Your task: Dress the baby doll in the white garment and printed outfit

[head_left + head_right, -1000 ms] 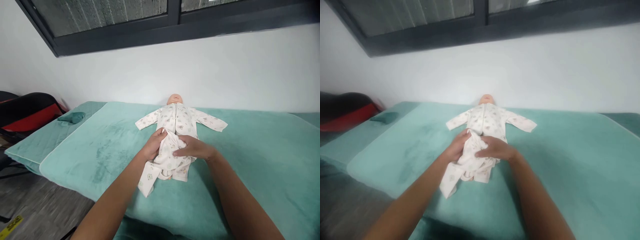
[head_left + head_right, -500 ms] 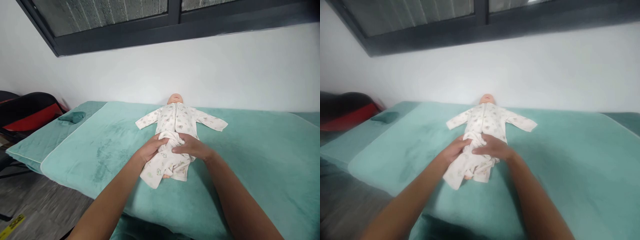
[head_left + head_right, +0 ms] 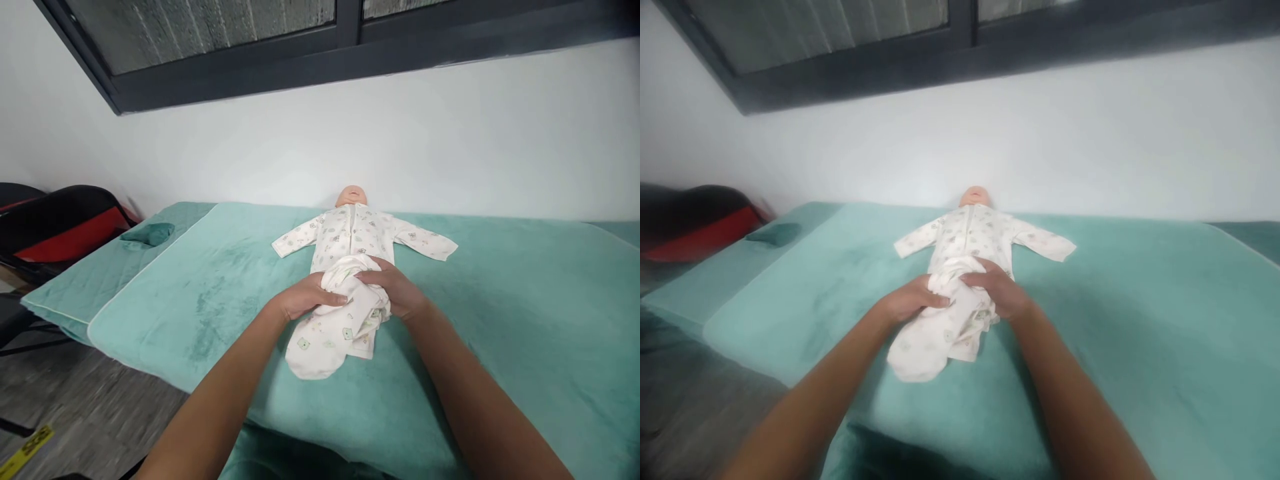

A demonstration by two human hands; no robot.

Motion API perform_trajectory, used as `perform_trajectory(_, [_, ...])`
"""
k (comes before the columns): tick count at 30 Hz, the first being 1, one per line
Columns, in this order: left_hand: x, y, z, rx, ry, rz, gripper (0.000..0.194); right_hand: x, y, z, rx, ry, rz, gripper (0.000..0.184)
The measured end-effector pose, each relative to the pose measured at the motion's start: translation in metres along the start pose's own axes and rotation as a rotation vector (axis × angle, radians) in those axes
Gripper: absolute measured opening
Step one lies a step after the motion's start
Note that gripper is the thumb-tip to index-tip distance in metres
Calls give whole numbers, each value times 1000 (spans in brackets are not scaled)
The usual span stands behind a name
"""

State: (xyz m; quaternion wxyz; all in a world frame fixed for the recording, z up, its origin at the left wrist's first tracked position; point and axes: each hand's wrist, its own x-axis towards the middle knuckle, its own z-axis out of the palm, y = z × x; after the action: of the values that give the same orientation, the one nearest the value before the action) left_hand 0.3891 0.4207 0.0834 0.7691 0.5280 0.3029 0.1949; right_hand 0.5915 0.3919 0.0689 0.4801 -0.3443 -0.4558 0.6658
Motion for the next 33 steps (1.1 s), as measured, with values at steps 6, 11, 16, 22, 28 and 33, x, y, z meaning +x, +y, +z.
perform_trajectory(6, [7,-15,0,-267,153,154,59,-5,-12,0,-370,-163,71,50])
perform_trajectory(11, [11,-23,2,-273,275,186,56,-6,-7,1,-492,-110,73,50])
perform_trajectory(16, [7,-17,9,-192,258,181,55,1,10,0,-24,22,-5,51])
perform_trajectory(22, [10,-17,12,-162,393,249,55,-1,1,3,-36,-68,34,49])
perform_trajectory(28, [8,-15,20,-109,592,309,48,-6,-16,6,-395,-217,81,64])
perform_trajectory(33, [4,-12,28,-88,654,315,39,-8,-12,0,-547,-242,85,59])
